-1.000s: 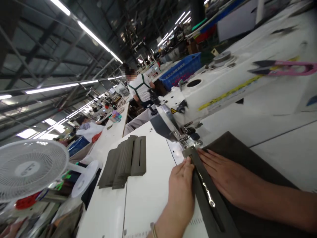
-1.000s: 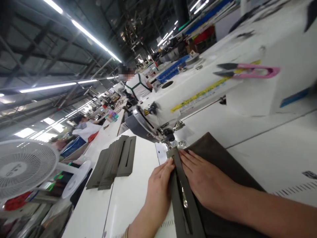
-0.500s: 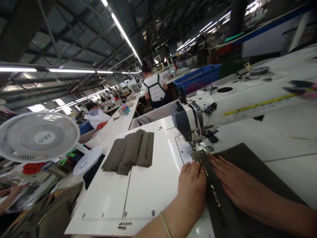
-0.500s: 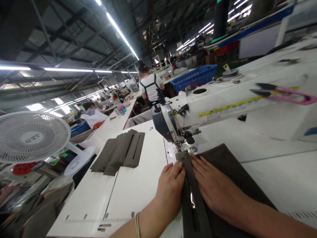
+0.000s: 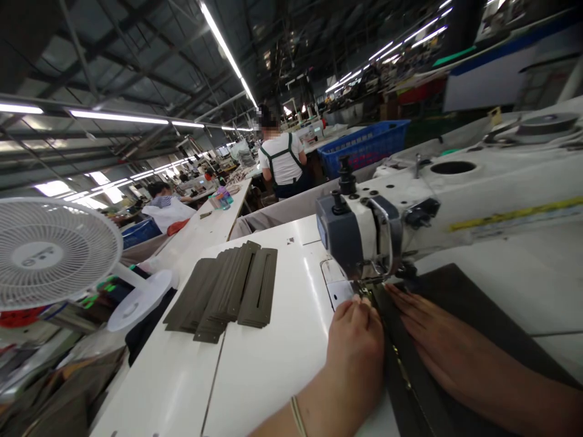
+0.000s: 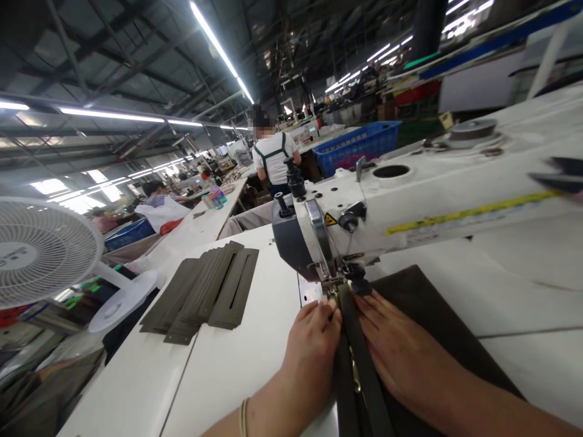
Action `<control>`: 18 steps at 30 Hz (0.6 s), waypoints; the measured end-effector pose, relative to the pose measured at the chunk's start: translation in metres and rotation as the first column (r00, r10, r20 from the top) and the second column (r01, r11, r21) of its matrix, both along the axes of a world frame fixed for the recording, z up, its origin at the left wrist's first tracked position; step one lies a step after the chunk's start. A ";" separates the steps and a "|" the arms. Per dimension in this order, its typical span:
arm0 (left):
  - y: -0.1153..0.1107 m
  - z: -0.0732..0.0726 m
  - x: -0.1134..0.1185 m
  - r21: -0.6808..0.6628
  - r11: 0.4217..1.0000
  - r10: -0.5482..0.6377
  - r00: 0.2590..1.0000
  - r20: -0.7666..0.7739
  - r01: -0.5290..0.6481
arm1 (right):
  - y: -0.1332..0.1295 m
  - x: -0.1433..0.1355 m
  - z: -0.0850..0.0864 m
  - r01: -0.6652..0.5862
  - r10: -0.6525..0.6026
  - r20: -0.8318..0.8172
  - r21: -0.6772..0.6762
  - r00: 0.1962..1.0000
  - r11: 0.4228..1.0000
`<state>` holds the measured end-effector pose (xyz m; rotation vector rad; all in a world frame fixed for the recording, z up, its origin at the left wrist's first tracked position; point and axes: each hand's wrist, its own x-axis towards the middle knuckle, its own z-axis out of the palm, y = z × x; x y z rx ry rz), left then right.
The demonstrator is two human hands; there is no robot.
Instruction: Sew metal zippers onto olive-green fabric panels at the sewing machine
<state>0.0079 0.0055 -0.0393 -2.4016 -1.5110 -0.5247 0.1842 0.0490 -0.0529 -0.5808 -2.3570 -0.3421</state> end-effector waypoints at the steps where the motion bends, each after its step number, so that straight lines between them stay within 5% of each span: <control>1: -0.002 0.003 -0.001 0.003 1.000 -0.017 1.000 0.002 0.017 | -0.001 0.000 0.001 0.012 -0.012 -0.007 0.011 1.000 1.000; 7: -0.011 0.018 0.000 -0.006 1.000 -0.029 0.999 0.036 0.029 | -0.006 -0.001 0.015 0.030 -0.030 0.001 0.063 1.000 0.998; 18: -0.009 0.023 0.001 0.113 0.992 -0.062 0.998 0.027 0.059 | -0.010 0.002 0.014 0.036 -0.034 0.035 -0.076 0.999 0.996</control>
